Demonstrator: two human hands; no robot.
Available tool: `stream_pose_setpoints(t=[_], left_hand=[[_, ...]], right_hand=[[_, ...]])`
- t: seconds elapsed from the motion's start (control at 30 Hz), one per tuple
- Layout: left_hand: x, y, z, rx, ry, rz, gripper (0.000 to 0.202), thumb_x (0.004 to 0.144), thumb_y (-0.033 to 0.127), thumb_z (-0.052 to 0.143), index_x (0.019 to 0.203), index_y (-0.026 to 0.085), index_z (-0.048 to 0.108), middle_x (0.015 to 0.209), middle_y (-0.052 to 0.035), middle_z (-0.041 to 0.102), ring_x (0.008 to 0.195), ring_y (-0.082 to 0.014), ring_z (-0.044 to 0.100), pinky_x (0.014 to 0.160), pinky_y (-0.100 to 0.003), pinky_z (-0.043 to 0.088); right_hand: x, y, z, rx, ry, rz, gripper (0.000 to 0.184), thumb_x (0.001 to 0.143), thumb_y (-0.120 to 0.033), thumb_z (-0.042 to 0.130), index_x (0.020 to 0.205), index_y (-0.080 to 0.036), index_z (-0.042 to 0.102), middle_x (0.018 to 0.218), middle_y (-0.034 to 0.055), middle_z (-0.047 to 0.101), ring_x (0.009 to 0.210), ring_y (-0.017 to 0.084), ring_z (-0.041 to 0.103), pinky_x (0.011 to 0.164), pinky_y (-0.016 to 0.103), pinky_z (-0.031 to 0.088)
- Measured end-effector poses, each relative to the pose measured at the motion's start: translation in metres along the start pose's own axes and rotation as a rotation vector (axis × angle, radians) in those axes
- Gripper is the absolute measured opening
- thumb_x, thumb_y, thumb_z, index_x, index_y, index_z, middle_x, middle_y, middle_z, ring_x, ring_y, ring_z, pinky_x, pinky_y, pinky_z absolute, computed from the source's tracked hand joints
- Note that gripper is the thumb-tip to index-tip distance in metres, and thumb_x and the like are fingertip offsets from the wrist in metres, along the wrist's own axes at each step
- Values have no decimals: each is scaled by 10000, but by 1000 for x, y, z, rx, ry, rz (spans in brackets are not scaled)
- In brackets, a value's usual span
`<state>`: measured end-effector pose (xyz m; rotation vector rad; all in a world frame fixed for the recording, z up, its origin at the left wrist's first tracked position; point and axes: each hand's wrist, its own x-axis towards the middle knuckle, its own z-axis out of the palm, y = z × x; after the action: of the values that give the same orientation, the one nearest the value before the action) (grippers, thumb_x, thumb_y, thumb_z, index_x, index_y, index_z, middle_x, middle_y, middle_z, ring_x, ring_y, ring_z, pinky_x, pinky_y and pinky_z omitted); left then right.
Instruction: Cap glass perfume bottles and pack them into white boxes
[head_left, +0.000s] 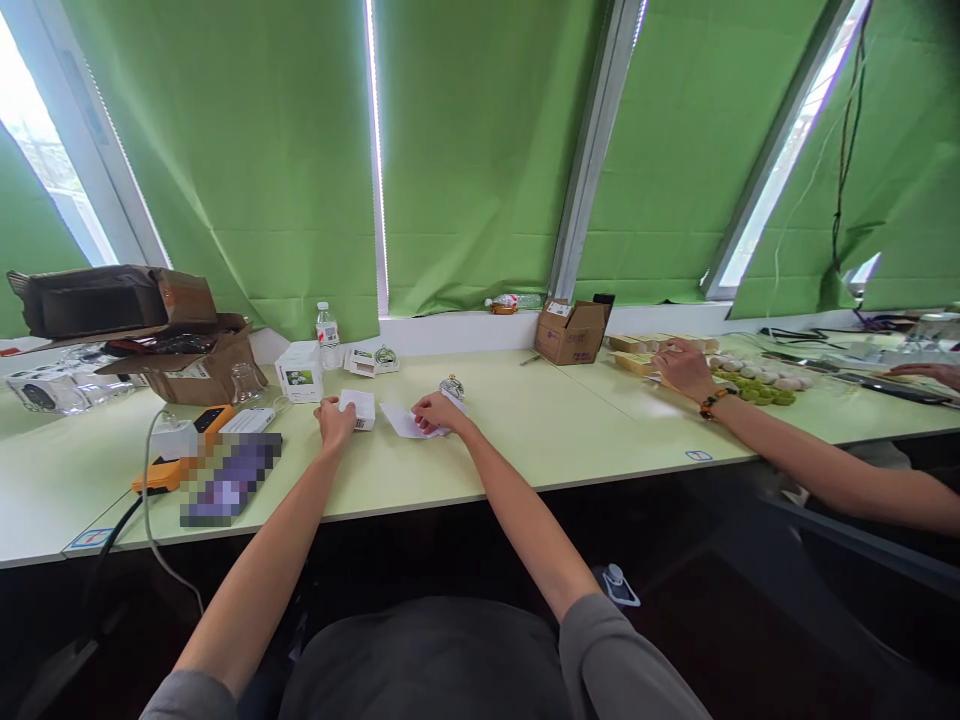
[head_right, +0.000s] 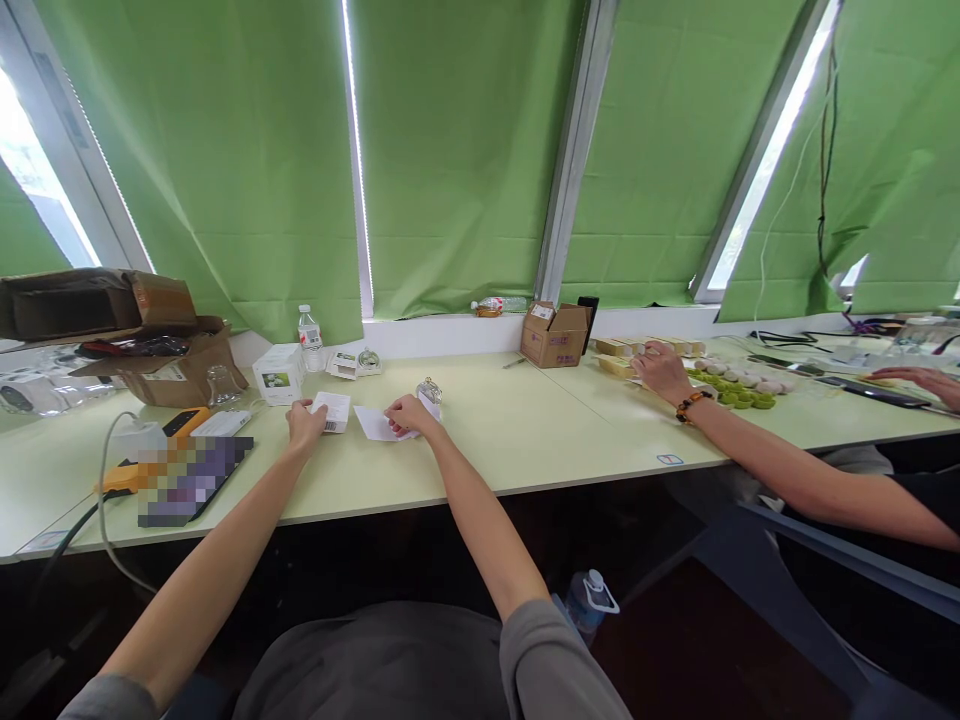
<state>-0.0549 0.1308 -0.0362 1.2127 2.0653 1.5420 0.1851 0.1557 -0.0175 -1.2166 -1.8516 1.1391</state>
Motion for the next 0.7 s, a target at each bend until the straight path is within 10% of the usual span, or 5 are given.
stream_pose_setpoints(t=[0.23,0.37,0.57,0.7], left_hand=[[-19,14,-4,86,68,192,463,766,303,624,1181,154,485,1352,-190,384,1331,-372,285,1084,-491,237],[-30,22,-5,123,86,517,440,843,361,552,1231,170,472,1259,-160,496,1249,-316,403,1051,-435,294],[-50,32,-6,79,-316,591,406,843,466,556,1191,257,558,656,-3,594,695,-229,594,705,-307,415],[-62,37,-7,58,-488,621,391,800,489,607,1133,285,625,597,19,599,614,-206,577,665,-282,397]], right_hand=[[0,1,0,42,-49,42,204,770,-339,702,746,-146,641,603,33,654,505,131,635,507,271,564],[-1,1,-1,55,-59,50,220,765,-351,708,741,-142,639,600,33,655,503,138,642,517,280,568],[1,2,0,61,-60,47,203,778,-339,697,745,-146,645,586,28,649,500,135,639,515,274,568],[5,5,1,48,-66,43,185,787,-318,687,742,-142,650,594,31,654,491,129,632,500,264,563]])
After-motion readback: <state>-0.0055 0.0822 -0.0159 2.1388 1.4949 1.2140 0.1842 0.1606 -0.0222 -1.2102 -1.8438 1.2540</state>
